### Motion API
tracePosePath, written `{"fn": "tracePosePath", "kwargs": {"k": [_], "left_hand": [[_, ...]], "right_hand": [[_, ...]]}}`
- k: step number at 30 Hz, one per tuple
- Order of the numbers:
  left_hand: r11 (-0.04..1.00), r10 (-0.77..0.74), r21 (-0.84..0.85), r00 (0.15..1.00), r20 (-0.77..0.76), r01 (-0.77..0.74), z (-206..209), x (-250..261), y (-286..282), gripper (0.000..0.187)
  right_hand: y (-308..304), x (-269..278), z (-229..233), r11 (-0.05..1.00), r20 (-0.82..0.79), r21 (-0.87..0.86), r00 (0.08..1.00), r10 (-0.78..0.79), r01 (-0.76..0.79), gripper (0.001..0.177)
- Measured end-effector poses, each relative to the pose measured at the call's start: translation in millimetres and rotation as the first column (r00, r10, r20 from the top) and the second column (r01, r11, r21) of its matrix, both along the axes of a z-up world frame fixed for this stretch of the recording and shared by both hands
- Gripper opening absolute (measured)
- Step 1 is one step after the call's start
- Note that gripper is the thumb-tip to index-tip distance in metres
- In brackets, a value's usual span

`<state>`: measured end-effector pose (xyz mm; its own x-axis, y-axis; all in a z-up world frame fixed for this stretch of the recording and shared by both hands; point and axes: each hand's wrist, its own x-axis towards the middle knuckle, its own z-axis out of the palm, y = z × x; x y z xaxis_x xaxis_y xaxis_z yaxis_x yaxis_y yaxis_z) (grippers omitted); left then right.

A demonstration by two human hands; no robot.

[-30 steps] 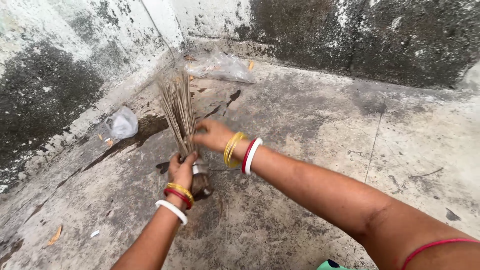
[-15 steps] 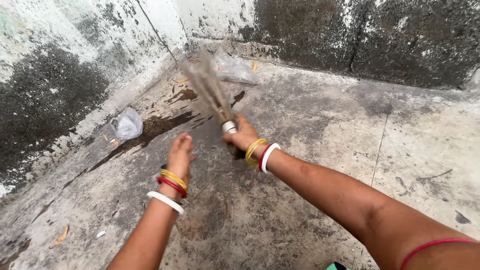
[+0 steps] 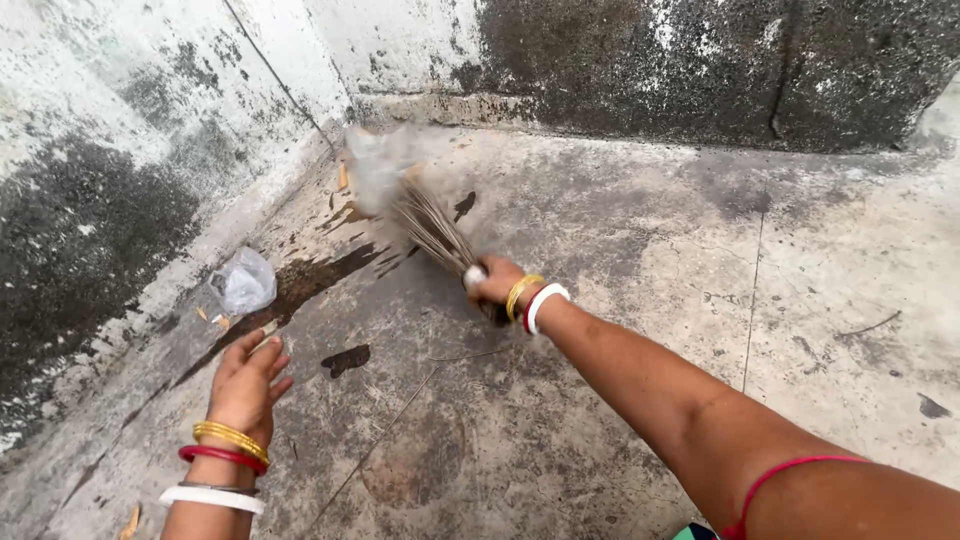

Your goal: Cleaning a hand broom by hitting it against the floor and picking out debris with hands.

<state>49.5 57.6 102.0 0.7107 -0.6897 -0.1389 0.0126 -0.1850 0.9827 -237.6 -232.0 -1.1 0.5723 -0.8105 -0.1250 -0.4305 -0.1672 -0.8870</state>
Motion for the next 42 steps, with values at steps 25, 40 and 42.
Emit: {"fn": "tracePosePath", "kwargs": {"k": [25, 40, 42], "left_hand": [[0.998, -0.03, 0.048, 0.996, 0.085, 0.026, -1.3, 31.2, 55.5, 0.067], [0.999, -0.046, 0.0, 0.995, 0.087, 0.046, 18.7, 27.7, 83.1, 0.06], [0.999, -0.049, 0.007, 0.993, 0.104, 0.048, 15.2, 32.0, 85.0, 0.059]], "right_hand": [[-6.8, 29.4, 26.5, 0.935, 0.051, -0.105, 0.937, 0.345, -0.338, 0.09], [-50.9, 138.5, -7.0, 0.993, 0.035, -0.029, 0.993, -0.111, 0.112, 0.075], [-32.5, 117.5, 7.1, 0.986, 0.026, -0.036, 0.986, 0.164, -0.163, 0.078]]}}
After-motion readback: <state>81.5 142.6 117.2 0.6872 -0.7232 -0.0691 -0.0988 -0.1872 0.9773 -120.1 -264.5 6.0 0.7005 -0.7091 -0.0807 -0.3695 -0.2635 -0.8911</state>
